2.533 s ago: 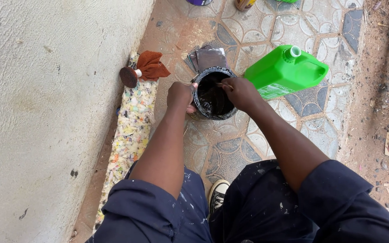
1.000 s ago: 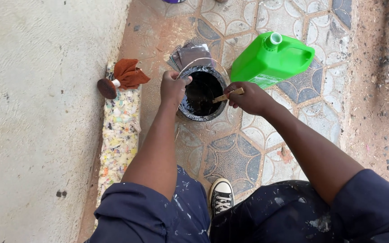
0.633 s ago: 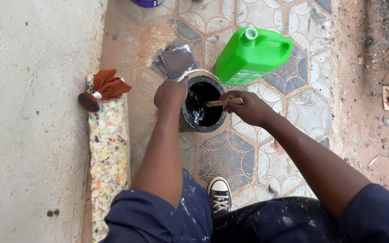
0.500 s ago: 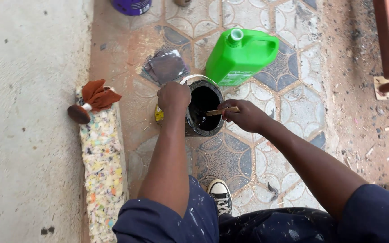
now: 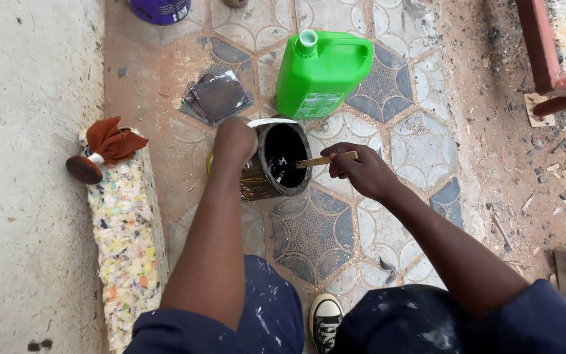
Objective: Mixing wood stain with solvent and applying it to a wooden furniture frame using a sponge
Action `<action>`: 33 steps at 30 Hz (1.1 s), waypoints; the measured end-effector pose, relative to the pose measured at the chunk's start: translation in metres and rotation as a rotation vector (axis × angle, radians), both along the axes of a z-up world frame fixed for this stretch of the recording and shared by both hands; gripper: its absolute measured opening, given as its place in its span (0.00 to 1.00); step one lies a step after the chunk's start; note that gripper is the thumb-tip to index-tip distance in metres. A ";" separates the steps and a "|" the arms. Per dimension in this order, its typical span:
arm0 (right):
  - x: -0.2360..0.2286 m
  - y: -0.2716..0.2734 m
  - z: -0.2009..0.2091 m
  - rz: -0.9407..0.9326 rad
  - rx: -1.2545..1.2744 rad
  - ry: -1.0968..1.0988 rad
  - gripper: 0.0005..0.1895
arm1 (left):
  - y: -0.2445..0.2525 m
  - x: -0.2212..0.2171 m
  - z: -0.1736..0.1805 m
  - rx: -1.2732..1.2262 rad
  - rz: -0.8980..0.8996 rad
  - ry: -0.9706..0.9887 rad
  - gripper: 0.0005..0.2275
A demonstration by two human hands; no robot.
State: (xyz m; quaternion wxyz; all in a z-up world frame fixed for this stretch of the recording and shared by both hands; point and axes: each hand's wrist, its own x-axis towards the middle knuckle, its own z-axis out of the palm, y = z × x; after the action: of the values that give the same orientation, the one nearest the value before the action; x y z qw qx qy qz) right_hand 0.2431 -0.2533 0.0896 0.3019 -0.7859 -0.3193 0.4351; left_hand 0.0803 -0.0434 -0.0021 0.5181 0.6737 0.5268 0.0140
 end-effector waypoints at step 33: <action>-0.013 0.009 -0.082 -0.221 0.149 0.474 0.19 | -0.018 -0.024 0.010 0.090 -0.038 0.208 0.21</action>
State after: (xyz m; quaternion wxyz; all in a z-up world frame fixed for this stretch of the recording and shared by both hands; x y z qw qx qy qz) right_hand 0.2305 -0.2441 0.0074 0.4707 -0.6679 -0.1833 0.5466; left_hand 0.0563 -0.0615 0.0083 0.4303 0.7039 0.5635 -0.0423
